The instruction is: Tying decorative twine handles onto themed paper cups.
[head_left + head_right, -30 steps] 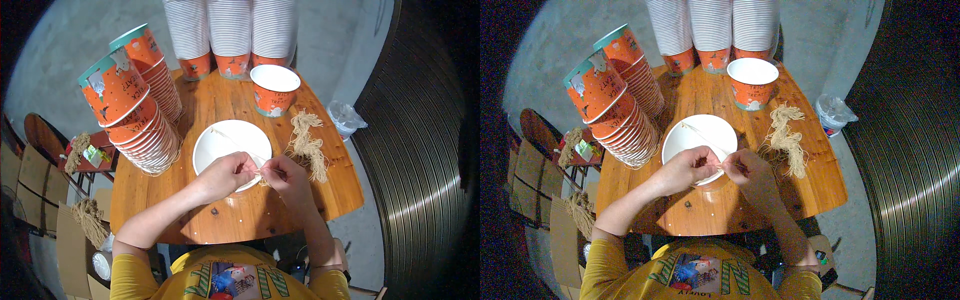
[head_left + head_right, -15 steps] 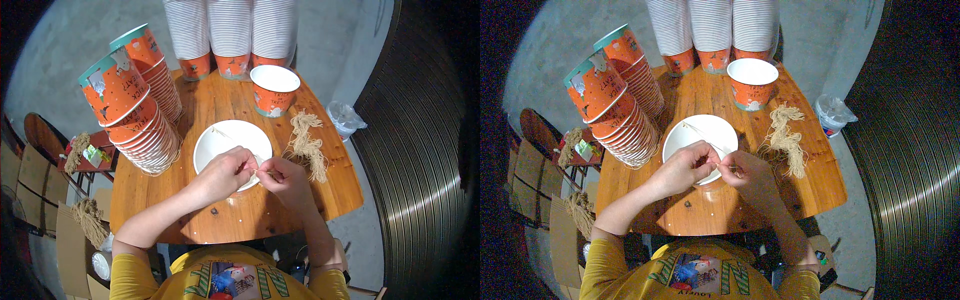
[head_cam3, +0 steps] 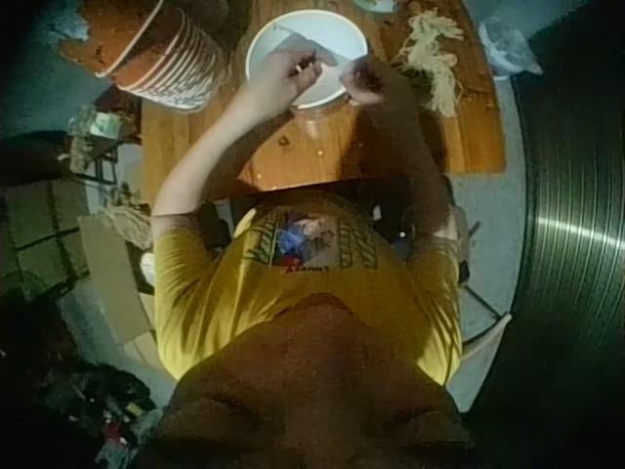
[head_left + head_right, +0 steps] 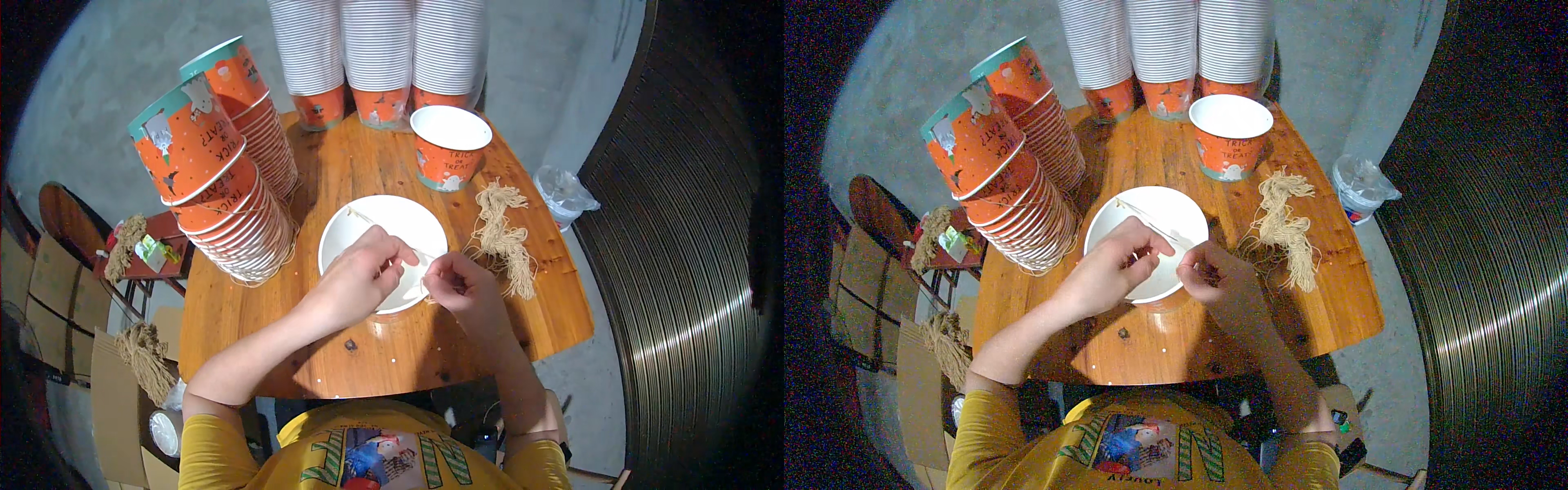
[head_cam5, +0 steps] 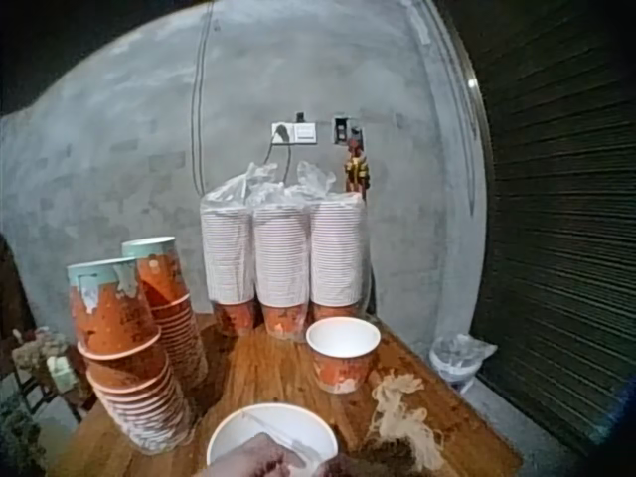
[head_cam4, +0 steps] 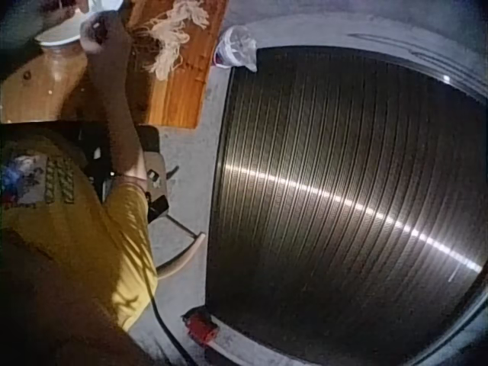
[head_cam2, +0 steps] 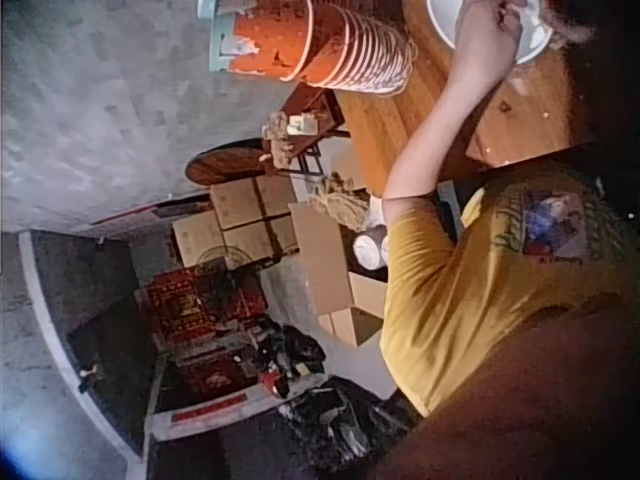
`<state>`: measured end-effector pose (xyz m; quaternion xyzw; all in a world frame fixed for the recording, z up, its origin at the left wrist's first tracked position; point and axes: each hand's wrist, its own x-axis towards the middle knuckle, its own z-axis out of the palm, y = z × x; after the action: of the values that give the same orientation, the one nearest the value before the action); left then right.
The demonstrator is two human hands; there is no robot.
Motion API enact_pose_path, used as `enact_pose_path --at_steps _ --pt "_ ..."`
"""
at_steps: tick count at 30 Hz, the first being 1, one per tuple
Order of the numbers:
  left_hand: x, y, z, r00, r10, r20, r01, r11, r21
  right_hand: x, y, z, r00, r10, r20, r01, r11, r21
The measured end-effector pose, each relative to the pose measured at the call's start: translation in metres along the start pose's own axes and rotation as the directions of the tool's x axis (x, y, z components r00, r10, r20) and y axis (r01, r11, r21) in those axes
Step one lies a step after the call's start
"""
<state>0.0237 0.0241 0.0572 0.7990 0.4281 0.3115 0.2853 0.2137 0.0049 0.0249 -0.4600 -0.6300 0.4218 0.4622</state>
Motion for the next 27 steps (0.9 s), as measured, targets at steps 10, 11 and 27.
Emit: enact_pose_path --at_steps 10,11,27 --pt "-0.003 0.003 0.006 0.953 -0.188 0.239 0.244 0.943 -0.228 -0.002 -0.002 0.002 0.999 0.035 0.018 -0.036 0.999 0.04" --pt "-0.002 -0.002 0.008 0.952 -0.177 0.25 0.24 0.939 -0.247 -0.002 -0.001 0.002 0.999 0.035 0.019 -0.036 0.999 0.04" --pt "0.005 -0.007 0.009 0.911 -0.152 0.384 0.315 0.858 -0.405 -0.003 -0.002 0.003 1.0 0.016 0.002 -0.016 0.998 -0.064"
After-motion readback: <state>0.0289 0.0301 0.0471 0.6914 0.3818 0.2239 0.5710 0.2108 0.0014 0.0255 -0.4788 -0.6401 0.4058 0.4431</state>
